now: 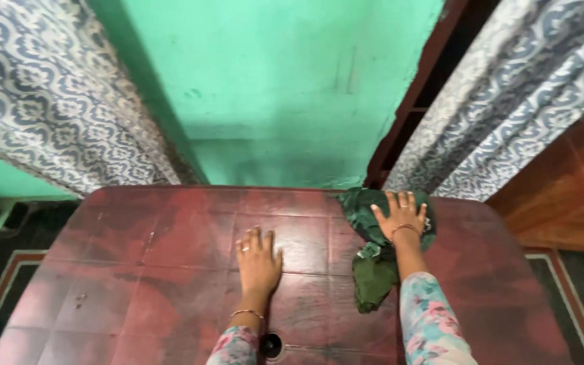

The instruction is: The person wets a green cloth at a sink, then wipes a reddish-brown table surface with the cloth. The person moves the cloth across the table repeatedly, covering different areas and edges.

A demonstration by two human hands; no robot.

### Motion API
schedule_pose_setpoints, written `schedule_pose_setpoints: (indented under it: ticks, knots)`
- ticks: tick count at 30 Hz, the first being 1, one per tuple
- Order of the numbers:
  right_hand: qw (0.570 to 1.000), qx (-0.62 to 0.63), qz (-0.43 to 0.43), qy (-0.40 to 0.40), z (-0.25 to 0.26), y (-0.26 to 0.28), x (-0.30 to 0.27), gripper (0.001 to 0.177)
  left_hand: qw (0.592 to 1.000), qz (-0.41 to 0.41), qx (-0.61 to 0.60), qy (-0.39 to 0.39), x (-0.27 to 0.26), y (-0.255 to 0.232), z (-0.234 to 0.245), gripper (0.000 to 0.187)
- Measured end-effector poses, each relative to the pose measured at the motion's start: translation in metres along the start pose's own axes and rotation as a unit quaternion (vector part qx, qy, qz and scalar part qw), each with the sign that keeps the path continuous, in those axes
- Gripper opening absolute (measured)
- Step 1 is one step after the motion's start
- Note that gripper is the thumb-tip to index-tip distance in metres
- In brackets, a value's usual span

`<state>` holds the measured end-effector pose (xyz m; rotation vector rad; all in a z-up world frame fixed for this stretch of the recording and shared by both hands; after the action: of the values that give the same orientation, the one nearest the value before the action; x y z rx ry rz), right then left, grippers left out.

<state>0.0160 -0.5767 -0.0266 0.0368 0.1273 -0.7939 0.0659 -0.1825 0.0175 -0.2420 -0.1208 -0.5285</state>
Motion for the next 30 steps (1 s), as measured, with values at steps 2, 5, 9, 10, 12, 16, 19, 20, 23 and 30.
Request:
schedule_pose_setpoints:
  ticks: [2, 5, 9, 10, 12, 16, 19, 20, 23, 30]
  knots:
    - [1.000, 0.015, -0.026, -0.004, -0.003, -0.050, 0.010, 0.078, 0.998, -0.046, -0.034, 0.004, 0.006, -0.048, 0.004, 0.062]
    - [0.996, 0.035, -0.080, -0.003, -0.005, -0.122, 0.021, 0.080, 0.988, -0.125, -0.090, -0.003, 0.005, -0.097, -0.006, 0.066]
    - [0.970, 0.070, -0.231, -0.031, 0.003, -0.201, 0.015, 0.086, 0.987, -0.138, -0.079, 0.036, 0.006, -0.108, -0.016, 0.058]
    - [0.970, 0.071, -0.232, -0.030, -0.005, -0.202, 0.015, 0.086, 0.987, -0.138, -0.079, 0.037, 0.003, -0.108, -0.017, 0.058]
    - [0.942, 0.108, -0.315, -0.033, -0.015, -0.216, 0.020, 0.089, 0.988, -0.136, -0.071, 0.030, 0.005, -0.108, -0.018, 0.058]
    - [0.961, 0.088, -0.257, -0.054, -0.010, -0.168, 0.027, 0.085, 0.988, -0.137, -0.061, 0.031, 0.007, -0.108, -0.014, 0.058]
    - [0.994, 0.017, -0.086, -0.058, -0.002, -0.100, 0.022, 0.070, 0.988, -0.139, -0.066, 0.026, 0.004, -0.110, -0.016, 0.059]
    - [0.998, 0.008, 0.010, -0.056, -0.001, -0.069, 0.017, 0.070, 0.988, -0.138, -0.070, 0.023, 0.003, -0.112, -0.012, 0.059]
    - [0.992, 0.012, 0.119, -0.030, 0.009, -0.020, 0.009, 0.071, 0.988, -0.138, -0.074, 0.017, 0.005, -0.108, -0.011, 0.057]
    - [0.996, -0.005, -0.063, -0.056, 0.004, -0.138, 0.049, 0.082, 0.985, -0.139, -0.103, 0.011, 0.002, -0.101, -0.016, 0.051]
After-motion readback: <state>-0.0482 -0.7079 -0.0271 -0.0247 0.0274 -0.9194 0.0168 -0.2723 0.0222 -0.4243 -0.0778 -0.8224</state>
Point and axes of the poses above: each hand's wrist, its own x-axis towards the middle knuckle, its own z-axis out of the back of the hand, y = z × x, the point moved 9 cm from there along x, towards the middle knuckle, and after that the axes turned 8 degrees about -z, right-handed, at the moved point
